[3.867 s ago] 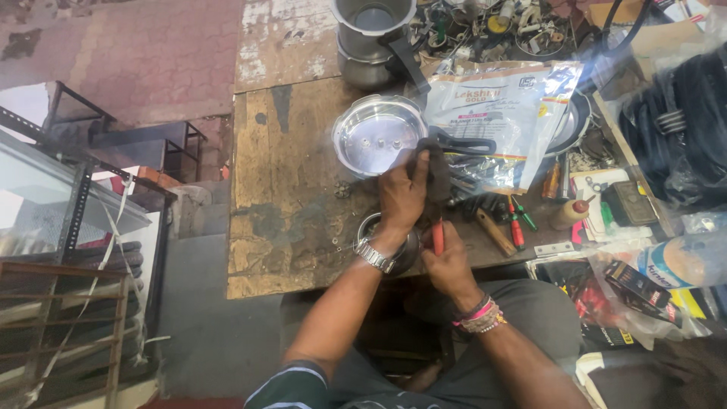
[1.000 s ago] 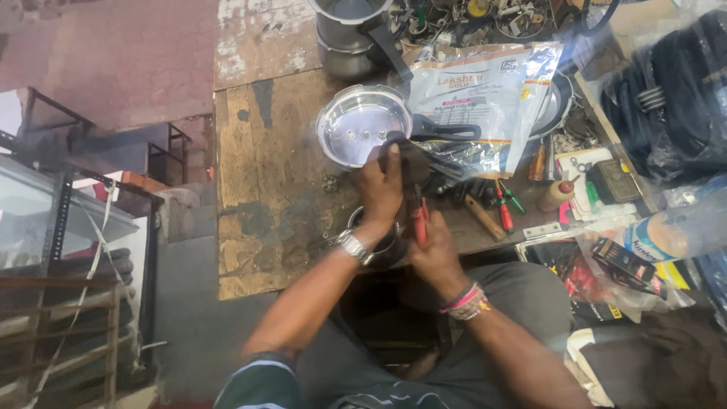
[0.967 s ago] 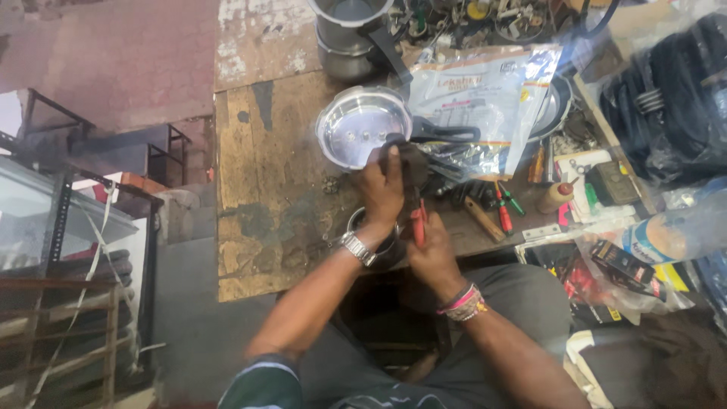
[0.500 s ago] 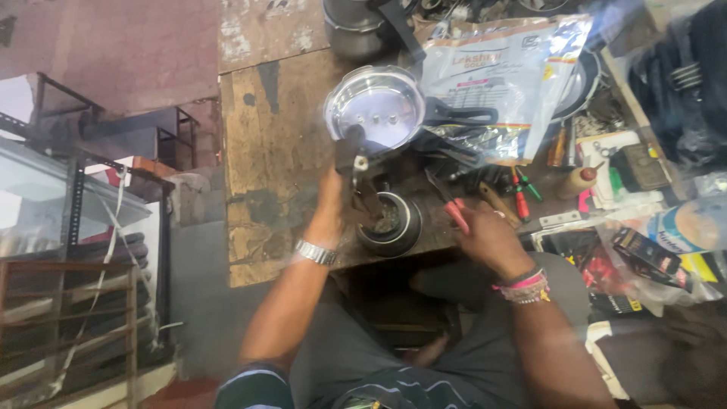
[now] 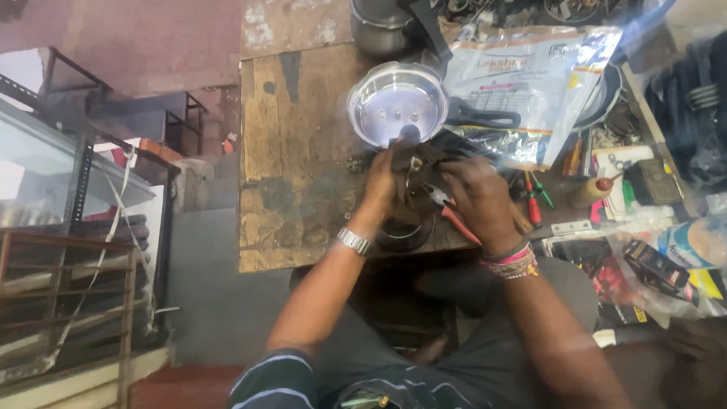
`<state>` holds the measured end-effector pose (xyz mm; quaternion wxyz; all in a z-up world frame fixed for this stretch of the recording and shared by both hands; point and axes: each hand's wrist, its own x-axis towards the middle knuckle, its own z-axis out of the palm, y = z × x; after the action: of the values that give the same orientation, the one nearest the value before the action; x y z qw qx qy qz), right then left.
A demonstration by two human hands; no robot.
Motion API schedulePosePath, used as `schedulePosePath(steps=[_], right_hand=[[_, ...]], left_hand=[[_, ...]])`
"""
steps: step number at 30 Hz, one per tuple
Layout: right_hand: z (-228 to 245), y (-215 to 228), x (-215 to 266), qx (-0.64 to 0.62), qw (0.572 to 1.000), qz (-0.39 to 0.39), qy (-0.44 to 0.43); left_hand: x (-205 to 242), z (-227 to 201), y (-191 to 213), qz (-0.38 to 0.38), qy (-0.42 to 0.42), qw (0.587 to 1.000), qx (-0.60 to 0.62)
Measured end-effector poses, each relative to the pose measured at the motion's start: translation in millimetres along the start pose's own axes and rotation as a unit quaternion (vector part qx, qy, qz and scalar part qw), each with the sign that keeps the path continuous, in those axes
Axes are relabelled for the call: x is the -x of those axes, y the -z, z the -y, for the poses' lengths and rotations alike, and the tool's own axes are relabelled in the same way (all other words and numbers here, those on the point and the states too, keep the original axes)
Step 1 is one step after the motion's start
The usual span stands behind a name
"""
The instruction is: The person sits on the floor and works on a disassembled metal appliance, likely a pressure cooker. They use a screwdriver to loosen parts inside the base and pliers to remove a small metal component. The person then uses the pliers to cut a wire and manipulate a small metal piece.
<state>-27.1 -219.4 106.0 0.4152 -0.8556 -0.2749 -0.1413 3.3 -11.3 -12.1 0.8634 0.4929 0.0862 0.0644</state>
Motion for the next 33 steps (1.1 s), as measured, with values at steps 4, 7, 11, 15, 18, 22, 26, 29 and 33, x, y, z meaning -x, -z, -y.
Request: schedulePosePath(steps=[4, 7, 11, 15, 18, 22, 26, 29, 33], right_hand=[[26.8, 10.8, -38.6, -0.06, 0.997, 0.01, 0.053], [30.5, 8.5, -38.3, -0.052, 0.997, 0.005, 0.06], [16.3, 10.2, -27.9, -0.042, 0.998, 0.004, 0.045], [8.0, 14.3, -24.6, -0.108, 0.993, -0.002, 0.046], [1.6, 12.7, -21.8, -0.194, 0.981, -0.003, 0.011], [-5.8, 15.1, -20.8, -0.388, 0.908, -0.005, -0.157], [-10.7, 19.6, -22.1, -0.447, 0.861, -0.045, -0.237], [-11.4, 15.3, -22.0, -0.485, 0.834, -0.059, -0.256], [-17.3, 7.5, -20.9, -0.479, 0.85, -0.057, -0.212]], left_hand=[[0.7, -13.7, -26.9, 0.002, 0.018, 1.0, 0.026], [7.8, -27.9, -32.2, 0.002, 0.062, 0.998, 0.009], [12.5, -38.4, -40.8, 0.044, 0.063, 0.997, 0.002], [29.0, -61.6, -56.8, 0.055, 0.064, 0.993, -0.077], [34.4, -81.8, -51.8, 0.04, 0.049, 0.988, -0.143], [34.7, -129.0, -2.8, -0.092, -0.026, 0.937, -0.335], [54.4, -167.2, 52.7, -0.216, -0.165, 0.676, -0.685], [57.5, -147.7, 74.0, -0.165, 0.004, 0.582, -0.796], [56.7, -125.8, 74.9, -0.085, -0.073, 0.511, -0.852]])
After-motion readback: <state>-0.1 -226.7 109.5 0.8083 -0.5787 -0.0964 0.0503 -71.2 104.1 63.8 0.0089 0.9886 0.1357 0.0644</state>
